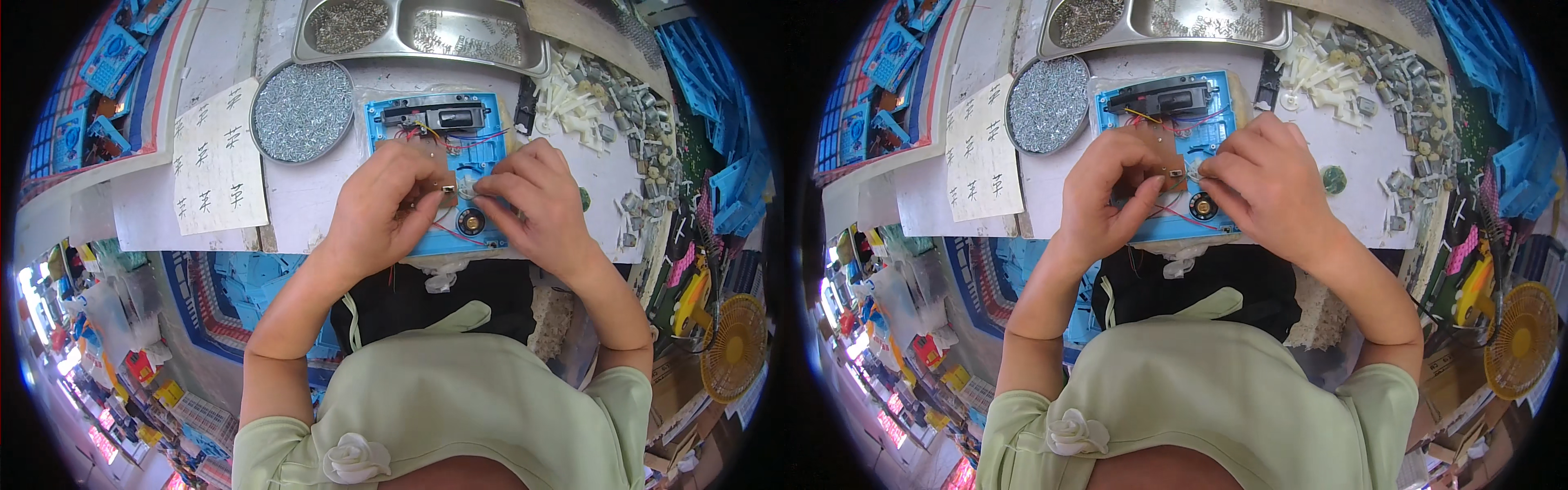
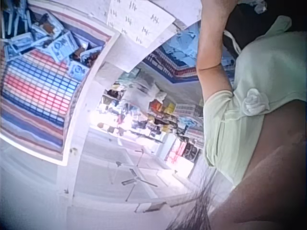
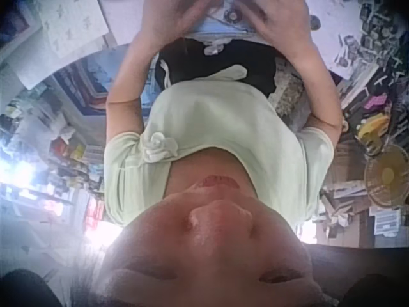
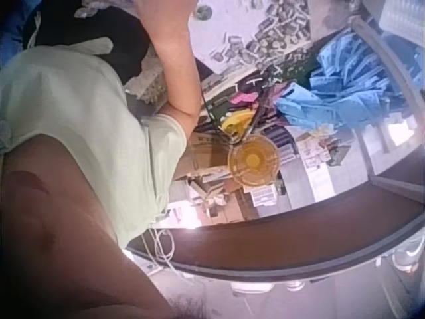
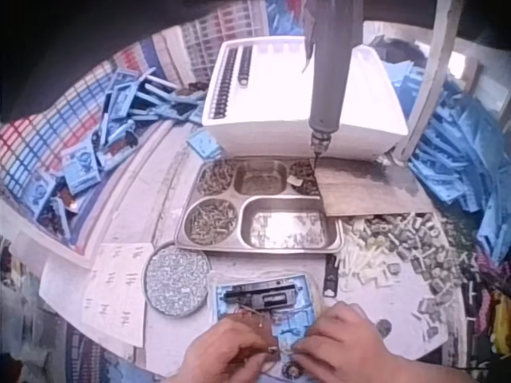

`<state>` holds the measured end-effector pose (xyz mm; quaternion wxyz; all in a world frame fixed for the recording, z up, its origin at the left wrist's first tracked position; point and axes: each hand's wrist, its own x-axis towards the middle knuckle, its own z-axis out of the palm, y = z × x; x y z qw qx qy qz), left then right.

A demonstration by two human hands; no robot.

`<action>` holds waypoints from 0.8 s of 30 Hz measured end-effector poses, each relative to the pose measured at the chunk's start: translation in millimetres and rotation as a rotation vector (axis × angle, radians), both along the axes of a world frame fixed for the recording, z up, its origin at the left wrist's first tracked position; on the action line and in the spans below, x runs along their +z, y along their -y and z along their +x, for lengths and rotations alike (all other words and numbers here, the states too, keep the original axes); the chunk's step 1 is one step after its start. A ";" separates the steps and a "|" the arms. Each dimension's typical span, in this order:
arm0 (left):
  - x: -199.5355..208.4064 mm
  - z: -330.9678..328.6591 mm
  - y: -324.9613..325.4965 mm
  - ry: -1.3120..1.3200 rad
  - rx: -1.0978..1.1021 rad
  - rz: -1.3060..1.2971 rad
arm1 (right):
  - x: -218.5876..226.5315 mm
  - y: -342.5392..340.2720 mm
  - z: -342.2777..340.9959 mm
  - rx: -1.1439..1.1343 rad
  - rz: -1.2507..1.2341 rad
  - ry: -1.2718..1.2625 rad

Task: Assembling a small electronic device by soldering internal components and screwing the plastic casing together.

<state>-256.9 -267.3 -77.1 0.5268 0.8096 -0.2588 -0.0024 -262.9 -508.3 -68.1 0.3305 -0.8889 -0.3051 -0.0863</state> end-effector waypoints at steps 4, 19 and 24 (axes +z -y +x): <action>-4.5 -6.7 -1.9 0.064 0.028 0.014 | 6.3 -6.8 -3.2 0.006 -0.090 0.046; 3.7 -21.8 -2.8 0.237 0.089 0.368 | 7.6 -24.7 -10.5 -0.042 -0.161 -0.034; 6.3 -20.5 -2.9 0.201 0.104 0.375 | 3.3 -28.0 -11.9 -0.087 -0.115 -0.026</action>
